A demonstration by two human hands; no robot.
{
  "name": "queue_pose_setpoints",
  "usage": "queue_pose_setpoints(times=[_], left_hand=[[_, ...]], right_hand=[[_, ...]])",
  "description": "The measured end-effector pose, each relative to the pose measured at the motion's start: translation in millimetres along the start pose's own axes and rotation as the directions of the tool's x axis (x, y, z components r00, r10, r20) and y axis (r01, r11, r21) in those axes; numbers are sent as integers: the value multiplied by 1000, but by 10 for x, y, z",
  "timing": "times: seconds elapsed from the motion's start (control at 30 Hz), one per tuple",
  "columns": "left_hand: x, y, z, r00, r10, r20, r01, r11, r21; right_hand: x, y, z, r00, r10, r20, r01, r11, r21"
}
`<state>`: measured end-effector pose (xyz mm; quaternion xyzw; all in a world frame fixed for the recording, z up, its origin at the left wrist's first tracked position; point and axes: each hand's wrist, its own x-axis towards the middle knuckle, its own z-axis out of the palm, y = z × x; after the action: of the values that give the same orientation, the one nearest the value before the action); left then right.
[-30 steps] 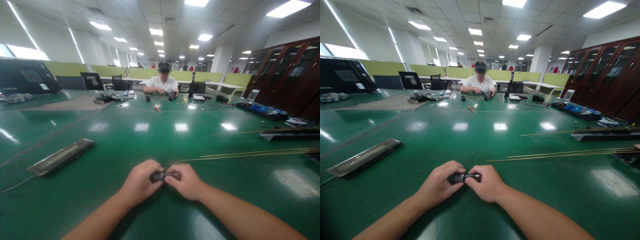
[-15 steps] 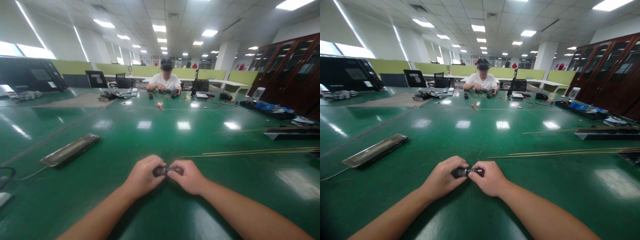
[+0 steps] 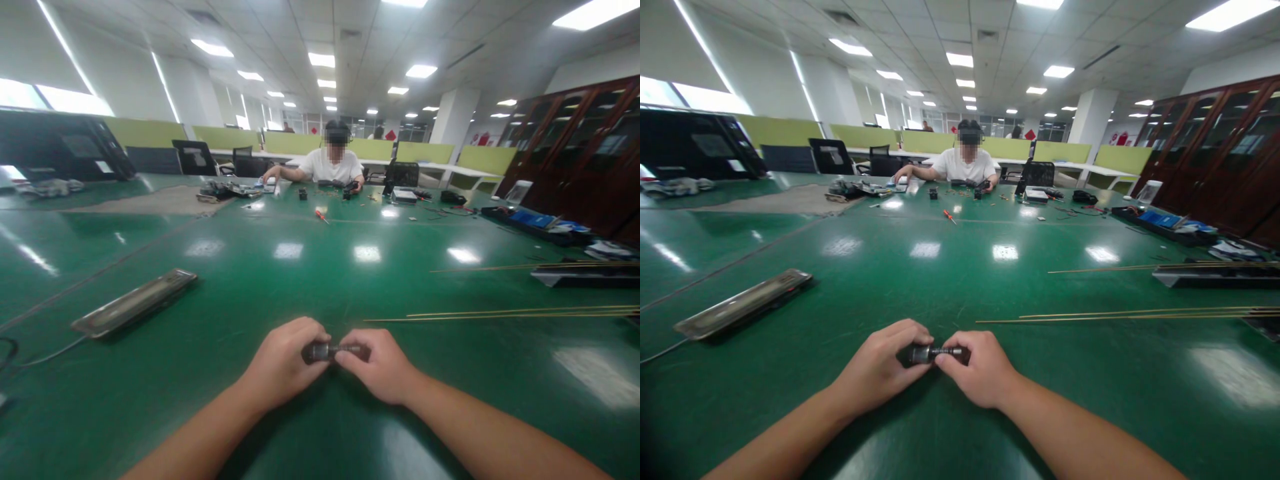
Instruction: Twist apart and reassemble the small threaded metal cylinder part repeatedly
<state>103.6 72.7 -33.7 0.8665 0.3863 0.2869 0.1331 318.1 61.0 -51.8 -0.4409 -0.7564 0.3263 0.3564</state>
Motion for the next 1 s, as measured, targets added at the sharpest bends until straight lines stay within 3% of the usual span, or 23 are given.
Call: queue_pose_setpoints(times=[1.0], left_hand=[[-21, 51, -91, 998, 44, -45, -44, 999, -7]], right_hand=[[-33, -35, -3, 999, 2, -50, -2, 1000, -4]])
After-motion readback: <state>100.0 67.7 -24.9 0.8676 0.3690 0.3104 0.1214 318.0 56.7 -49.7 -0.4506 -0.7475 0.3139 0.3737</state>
